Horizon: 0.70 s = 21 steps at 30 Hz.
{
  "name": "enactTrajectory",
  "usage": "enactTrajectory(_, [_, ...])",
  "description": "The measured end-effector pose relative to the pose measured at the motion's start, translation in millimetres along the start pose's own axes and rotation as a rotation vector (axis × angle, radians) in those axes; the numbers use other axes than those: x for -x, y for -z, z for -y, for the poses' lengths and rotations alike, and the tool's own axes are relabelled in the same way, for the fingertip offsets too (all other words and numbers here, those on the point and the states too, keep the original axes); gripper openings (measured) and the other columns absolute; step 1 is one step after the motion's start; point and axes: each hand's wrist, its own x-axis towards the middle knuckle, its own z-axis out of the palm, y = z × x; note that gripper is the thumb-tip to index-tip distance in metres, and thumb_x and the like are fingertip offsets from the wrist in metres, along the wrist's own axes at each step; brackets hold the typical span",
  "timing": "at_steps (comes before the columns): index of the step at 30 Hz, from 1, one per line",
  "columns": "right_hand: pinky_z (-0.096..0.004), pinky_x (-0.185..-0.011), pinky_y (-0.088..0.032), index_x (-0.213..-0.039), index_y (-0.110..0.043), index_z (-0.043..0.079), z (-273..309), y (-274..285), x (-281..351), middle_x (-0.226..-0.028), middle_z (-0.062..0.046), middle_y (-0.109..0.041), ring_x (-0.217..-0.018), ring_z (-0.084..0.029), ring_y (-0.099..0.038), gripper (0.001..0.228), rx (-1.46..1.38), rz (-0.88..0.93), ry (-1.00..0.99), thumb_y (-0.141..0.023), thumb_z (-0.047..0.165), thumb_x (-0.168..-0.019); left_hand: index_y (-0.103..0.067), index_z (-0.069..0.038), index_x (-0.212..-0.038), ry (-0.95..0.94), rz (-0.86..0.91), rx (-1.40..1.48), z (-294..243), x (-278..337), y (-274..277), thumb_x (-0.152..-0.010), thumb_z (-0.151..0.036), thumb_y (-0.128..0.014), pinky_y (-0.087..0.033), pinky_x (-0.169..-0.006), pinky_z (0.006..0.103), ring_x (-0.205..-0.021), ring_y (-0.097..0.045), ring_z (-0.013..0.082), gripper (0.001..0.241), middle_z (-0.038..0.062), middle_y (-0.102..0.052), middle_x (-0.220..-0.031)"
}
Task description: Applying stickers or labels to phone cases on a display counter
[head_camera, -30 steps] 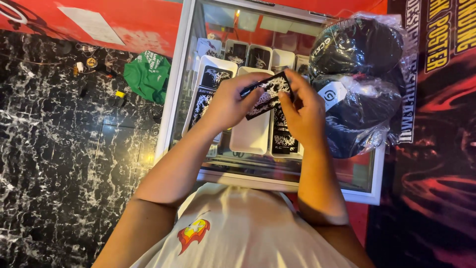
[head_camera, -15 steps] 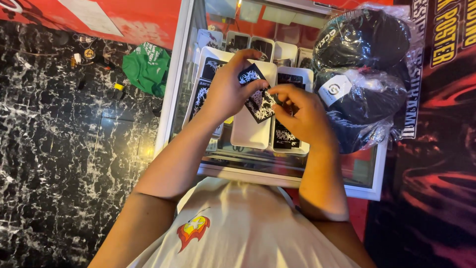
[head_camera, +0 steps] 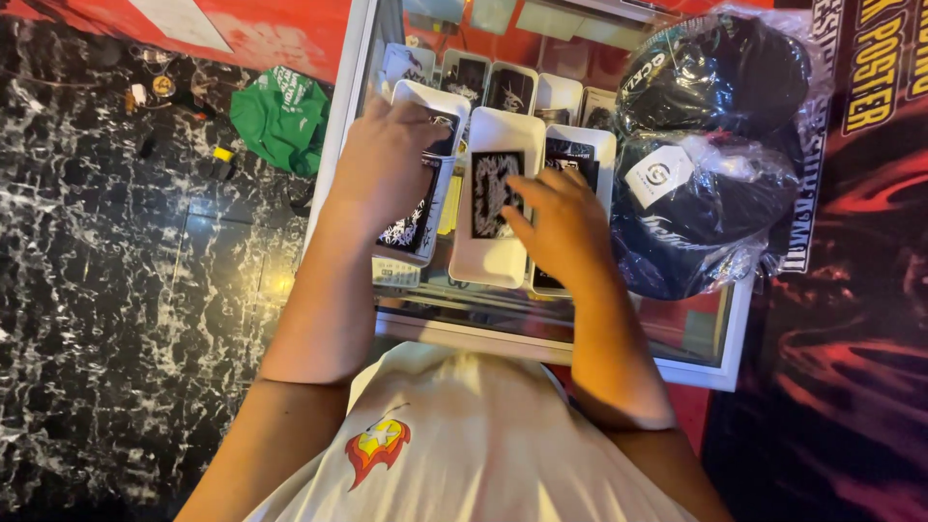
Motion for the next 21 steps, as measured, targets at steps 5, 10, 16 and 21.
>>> enactTrajectory(5, [-0.046, -0.085, -0.045, -0.118, -0.077, 0.012, 13.1, 4.1, -1.0, -0.097, -0.01, -0.054, -0.091, -0.033, -0.05, 0.035, 0.054, -0.06, 0.08, -0.08, 0.031, -0.089, -0.078, -0.026, -0.108, 0.216, 0.236, -0.031, -4.8, 6.1, -7.3, -0.072, 0.001, -0.057, -0.04, -0.084, 0.0585, -0.116, -0.041, 0.0421, 0.05, -0.001, -0.064, -0.115])
enactTrajectory(10, [-0.047, -0.088, -0.047, -0.127, -0.073, 0.009, 13.6, 1.3, -0.4, -0.1, -0.01, -0.055, -0.097, -0.033, -0.052, 0.04, -0.009, -0.109, 0.062, -0.078, 0.03, -0.093, -0.075, -0.026, -0.094, 0.239, 0.178, -0.017, 2.0, 1.7, -16.9, -0.066, 0.012, -0.052, -0.033, -0.079, 0.0485, -0.103, -0.044, 0.0329, 0.052, -0.004, -0.066, -0.103])
enactTrajectory(16, [-0.048, -0.09, -0.049, -0.126, -0.072, 0.006, 12.9, 2.5, -3.5, -0.097, -0.011, -0.057, -0.097, -0.035, -0.056, 0.038, -0.094, -0.111, 0.055, -0.077, 0.026, -0.094, -0.067, -0.021, -0.094, 0.195, 0.114, 0.101, 2.4, -3.5, 10.1, -0.074, -0.011, -0.079, -0.032, -0.085, 0.0447, -0.102, -0.053, 0.0286, 0.025, -0.005, -0.074, -0.11])
enactTrajectory(21, [-0.046, -0.09, -0.049, -0.128, -0.07, 0.008, 11.0, 3.1, -3.6, -0.103, -0.01, -0.059, -0.103, -0.032, -0.056, 0.036, -0.153, -0.045, 0.002, -0.073, 0.026, -0.097, -0.076, -0.02, -0.116, 0.149, 0.039, 0.112, 9.5, -1.5, 12.9, -0.084, -0.017, -0.078, -0.036, -0.088, 0.0505, -0.107, -0.063, 0.0343, 0.032, 0.006, -0.077, -0.114])
